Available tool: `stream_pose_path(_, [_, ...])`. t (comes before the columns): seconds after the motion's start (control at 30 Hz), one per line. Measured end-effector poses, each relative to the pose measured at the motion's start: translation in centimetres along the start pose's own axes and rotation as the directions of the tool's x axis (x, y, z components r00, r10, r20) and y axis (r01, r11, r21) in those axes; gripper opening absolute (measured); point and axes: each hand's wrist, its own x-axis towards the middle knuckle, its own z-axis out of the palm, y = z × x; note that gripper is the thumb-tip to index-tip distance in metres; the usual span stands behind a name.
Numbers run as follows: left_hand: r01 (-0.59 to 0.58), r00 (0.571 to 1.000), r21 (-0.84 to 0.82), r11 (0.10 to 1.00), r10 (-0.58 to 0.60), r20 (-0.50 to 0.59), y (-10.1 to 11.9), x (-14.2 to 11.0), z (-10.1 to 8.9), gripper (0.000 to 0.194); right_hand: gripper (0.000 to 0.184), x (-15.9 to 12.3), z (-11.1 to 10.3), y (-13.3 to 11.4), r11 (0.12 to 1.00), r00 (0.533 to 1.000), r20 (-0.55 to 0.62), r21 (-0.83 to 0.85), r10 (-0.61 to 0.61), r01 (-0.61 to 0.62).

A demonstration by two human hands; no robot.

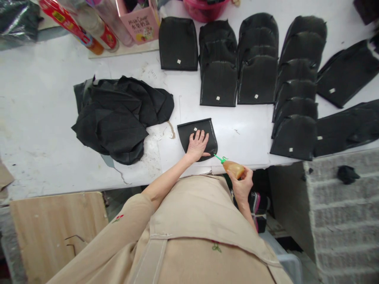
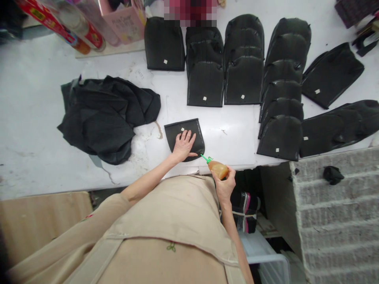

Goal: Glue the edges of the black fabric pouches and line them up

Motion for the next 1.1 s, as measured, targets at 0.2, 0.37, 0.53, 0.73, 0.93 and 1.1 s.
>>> stream_pose_path(0.2, [-0.002, 1.000, -0.003, 1.000, 0.001, -0.020, -0.1, 0.0, 0.1, 0.105, 0.067, 0.2, 0.6, 0.6, 0.994, 0.996, 0.029, -0.065, -0.084, 0.086])
stream_pose_path(0.37, [-0.015, 0.999, -0.007, 1.000, 0.015, -0.034, -0.2, 0.0, 0.2, 0.104, 0.066, -0.1, 1.1, 0.3, 0.978, 0.987, 0.013, -0.132, -0.161, 0.161])
stream_pose_path(0.53, [-0.001, 1.000, -0.012, 1.000, 0.001, -0.015, 0.0, 0.0, 0.0, 0.104, 0.063, -0.5, 0.9, 0.3, 0.958, 0.977, 0.005, -0.199, -0.211, 0.208])
stream_pose_path(0.73, [0.022, 1.000, -0.002, 1.000, -0.022, -0.017, 0.3, 0.1, -0.1, 0.102, 0.063, -0.2, 0.8, 0.2, 0.958, 0.978, -0.002, -0.203, -0.207, 0.202])
stream_pose_path(0.93, [-0.058, 0.997, 0.001, 0.998, 0.058, -0.043, -1.0, -0.4, 0.2, 0.103, 0.064, 0.3, 0.9, 0.4, 0.950, 0.973, -0.030, -0.222, -0.230, 0.218])
stream_pose_path(1.1, [-0.081, 0.992, -0.049, 0.996, 0.075, -0.103, -1.6, -0.9, 1.6, 0.105, 0.063, 0.3, 0.7, 0.6, 0.937, 0.964, -0.023, -0.243, -0.265, 0.252])
